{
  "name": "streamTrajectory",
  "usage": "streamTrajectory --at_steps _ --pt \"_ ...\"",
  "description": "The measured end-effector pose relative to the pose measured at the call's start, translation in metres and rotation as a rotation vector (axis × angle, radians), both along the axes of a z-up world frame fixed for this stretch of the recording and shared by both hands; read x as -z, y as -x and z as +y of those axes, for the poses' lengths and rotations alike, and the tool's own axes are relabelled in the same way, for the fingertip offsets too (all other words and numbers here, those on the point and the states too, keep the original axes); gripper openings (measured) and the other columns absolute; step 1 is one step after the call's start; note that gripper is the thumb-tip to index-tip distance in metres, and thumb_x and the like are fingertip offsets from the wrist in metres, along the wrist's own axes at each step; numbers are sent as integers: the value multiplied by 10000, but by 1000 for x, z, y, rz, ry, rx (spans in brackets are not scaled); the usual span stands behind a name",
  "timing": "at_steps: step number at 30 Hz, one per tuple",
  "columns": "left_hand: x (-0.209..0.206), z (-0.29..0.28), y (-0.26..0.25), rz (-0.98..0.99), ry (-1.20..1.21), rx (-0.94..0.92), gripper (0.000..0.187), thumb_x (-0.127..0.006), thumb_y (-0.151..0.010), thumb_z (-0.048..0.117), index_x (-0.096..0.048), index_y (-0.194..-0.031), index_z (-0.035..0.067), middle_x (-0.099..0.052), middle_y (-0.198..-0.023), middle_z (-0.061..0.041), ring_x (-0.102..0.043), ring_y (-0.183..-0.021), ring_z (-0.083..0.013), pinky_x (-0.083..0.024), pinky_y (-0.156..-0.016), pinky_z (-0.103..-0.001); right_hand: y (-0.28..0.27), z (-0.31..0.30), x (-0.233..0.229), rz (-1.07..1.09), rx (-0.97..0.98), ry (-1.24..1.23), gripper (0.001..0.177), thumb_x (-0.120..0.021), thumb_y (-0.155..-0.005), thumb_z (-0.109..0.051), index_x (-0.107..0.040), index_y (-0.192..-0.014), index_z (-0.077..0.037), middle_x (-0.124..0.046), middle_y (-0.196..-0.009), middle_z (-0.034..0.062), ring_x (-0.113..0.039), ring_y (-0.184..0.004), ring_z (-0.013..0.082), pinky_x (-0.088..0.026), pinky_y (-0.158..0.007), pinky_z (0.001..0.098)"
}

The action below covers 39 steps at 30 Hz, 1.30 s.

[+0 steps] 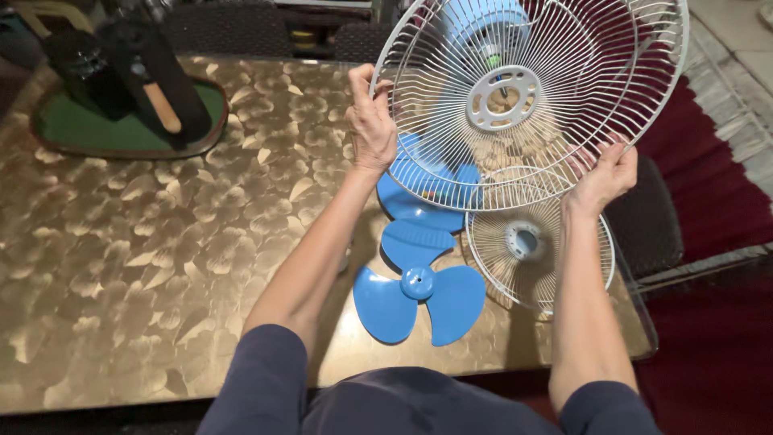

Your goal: The person disassembles a blue electric fan on a table. They remove the front grille, unscrew the central hub to detach the fan blades, then remove the rear grille and place all parts on the table.

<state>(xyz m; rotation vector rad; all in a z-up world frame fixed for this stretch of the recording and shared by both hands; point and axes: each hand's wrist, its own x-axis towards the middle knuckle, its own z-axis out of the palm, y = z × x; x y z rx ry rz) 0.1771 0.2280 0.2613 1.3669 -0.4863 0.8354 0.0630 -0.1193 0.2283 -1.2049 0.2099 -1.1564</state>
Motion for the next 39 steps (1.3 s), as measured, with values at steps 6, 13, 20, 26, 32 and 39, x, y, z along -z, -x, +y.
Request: streamTrajectory --at_steps 6,13,20,26,32,39 --pt "-3 -6 -10 44 -21 -74 236 -493 -1029 -41 -462 -1234 73 -685 -1075 -174 -751 -1020 -322 -570 -872 -393 -27 -22 14 -27 -10 113 162 -499 -1135 -82 -631 -1164 8 -583 -887 27 -640 -681 146 -608 -608 316" --pt "-4 -14 -33 9 79 -14 311 -390 -970 -114 -428 -1227 56 -657 -1109 -150 -761 -1039 -271 -591 -903 -336 -63 -35 6 21 -37 155 145 -521 -1109 -6 -645 -1174 32 -646 -949 53 -675 -777 147 -646 -719 329" --pt "-9 -17 -46 -29 56 -34 288 -390 -993 -108 -434 -1221 64 -667 -1055 -131 -764 -1029 -239 -588 -916 -308 -77 -23 -12 61 -130 44 124 -493 -1063 18 -591 -1141 16 -656 -949 80 -764 -718 232 -660 -646 351" --pt "-13 -13 -49 7 25 -113 217 -449 -1045 -47 -450 -1219 83 -716 -998 -119 -768 -941 -228 -569 -820 -304 -96 -26 -4 -12 -186 49 119 -497 -1082 28 -597 -1146 33 -661 -954 108 -754 -729 246 -644 -655 363" --pt "-16 -15 -58 -8 4 -116 189 -478 -1061 -33 -450 -1205 86 -721 -974 -121 -788 -939 -256 -580 -808 -325 -112 -35 8 -48 -188 -29 102 -519 -1063 42 -610 -1102 20 -640 -902 90 -723 -692 225 -657 -658 369" --pt "-10 -18 -60 -31 -53 -102 295 -448 -995 -90 -453 -1234 83 -728 -1012 -133 -786 -991 -280 -594 -845 -347 -117 -44 20 -97 -214 -29 95 -532 -1061 60 -619 -1082 29 -624 -891 87 -698 -675 229 -641 -647 386"
